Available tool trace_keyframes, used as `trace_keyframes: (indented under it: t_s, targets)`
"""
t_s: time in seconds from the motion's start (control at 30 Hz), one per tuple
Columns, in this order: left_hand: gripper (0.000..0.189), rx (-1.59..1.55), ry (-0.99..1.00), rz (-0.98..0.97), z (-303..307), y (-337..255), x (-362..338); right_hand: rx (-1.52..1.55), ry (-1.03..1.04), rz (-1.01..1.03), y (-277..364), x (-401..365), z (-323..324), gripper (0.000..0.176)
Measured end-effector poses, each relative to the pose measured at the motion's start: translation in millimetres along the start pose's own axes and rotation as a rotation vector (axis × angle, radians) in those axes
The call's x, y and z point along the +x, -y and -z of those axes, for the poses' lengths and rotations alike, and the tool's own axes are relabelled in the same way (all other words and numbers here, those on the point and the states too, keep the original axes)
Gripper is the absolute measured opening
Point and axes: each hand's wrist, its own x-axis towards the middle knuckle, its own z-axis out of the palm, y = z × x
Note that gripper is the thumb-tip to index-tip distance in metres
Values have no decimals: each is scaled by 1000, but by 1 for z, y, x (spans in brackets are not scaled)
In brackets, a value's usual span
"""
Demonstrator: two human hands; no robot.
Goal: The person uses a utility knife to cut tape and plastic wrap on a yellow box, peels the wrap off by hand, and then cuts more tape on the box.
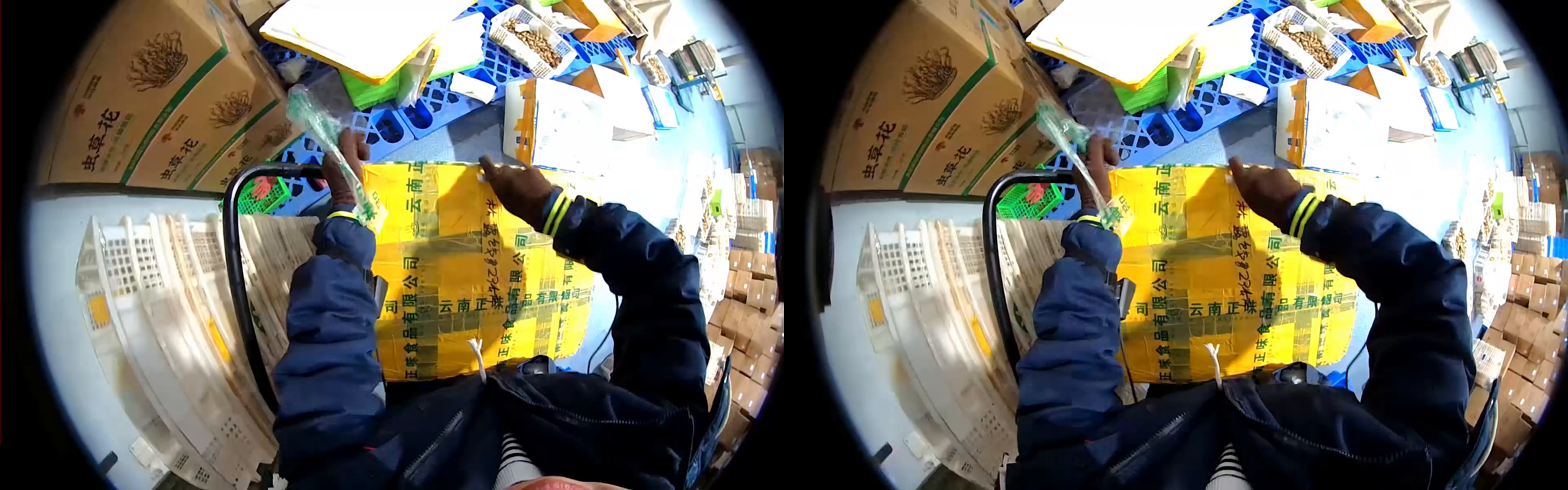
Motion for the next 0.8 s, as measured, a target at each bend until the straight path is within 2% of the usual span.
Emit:
trace_keyframes:
  t_s: [0.03, 0.07, 0.1, 0.13, 0.17, 0.2, 0.27, 0.3, 0.33, 0.4, 0.43, 0.47, 0.53, 0.6, 0.67, 0.7, 0.73, 0.8]
  targets:
    - [37, -3, 11, 4, 6, 18, 9, 94, 15, -26, 0, 0, 0, 40]
    - [34, 180, 152, -54, 17, 46, 18, 197, 36, -64, 4, -4, 0, 39]
    - [34, 360, 295, -120, 28, 75, 28, 127, -124, -25, 2, -1, -8, 37]
    - [35, 559, 427, -161, 17, 47, 20, -72, 45, -126, 6, 6, -3, 33]
    - [39, 745, 558, -228, 6, 19, 12, -62, 67, -178, 3, 13, -4, 31]
    - [38, 1066, 702, -233, -2, -5, 3, -47, 92, -223, 1, 20, -6, 29]
    - [36, 1031, 778, -74, -14, -20, -2, 56, 106, -252, 2, 4, 6, 29]
    - [34, 1019, 685, -108, -21, -16, -4, 67, 142, -292, -2, -2, 9, 35]
    - [32, 978, 661, -144, -26, -16, -6, 188, 18, -347, -4, -3, 10, 44]
    - [31, 1050, 703, -213, -33, -6, 2, 283, 163, -536, 6, -9, 40, 46]
    - [29, 1010, 719, -225, -35, 0, 4, 335, 87, -539, 6, -13, 32, 42]
    - [30, 1070, 625, -154, -33, 6, 1, 331, 87, -540, 4, -15, 25, 42]
    - [31, 945, 581, -108, -34, 9, 4, 329, -51, -465, 6, -14, 17, 36]
    - [33, 944, 597, -48, -34, 12, 7, 374, -33, -498, 7, -12, 20, 30]
    - [34, 925, 615, -65, -32, 12, 11, 310, -62, -390, 15, -10, 27, 25]
    - [34, 865, 647, -16, -32, 11, 12, 220, -145, -202, 19, -4, 22, 25]
    - [34, 805, 677, 31, -32, 12, 13, 292, -84, -330, 25, 5, 19, 28]
    - [35, 781, 701, -23, -30, 11, 14, 387, -62, -397, 34, 21, 26, 23]
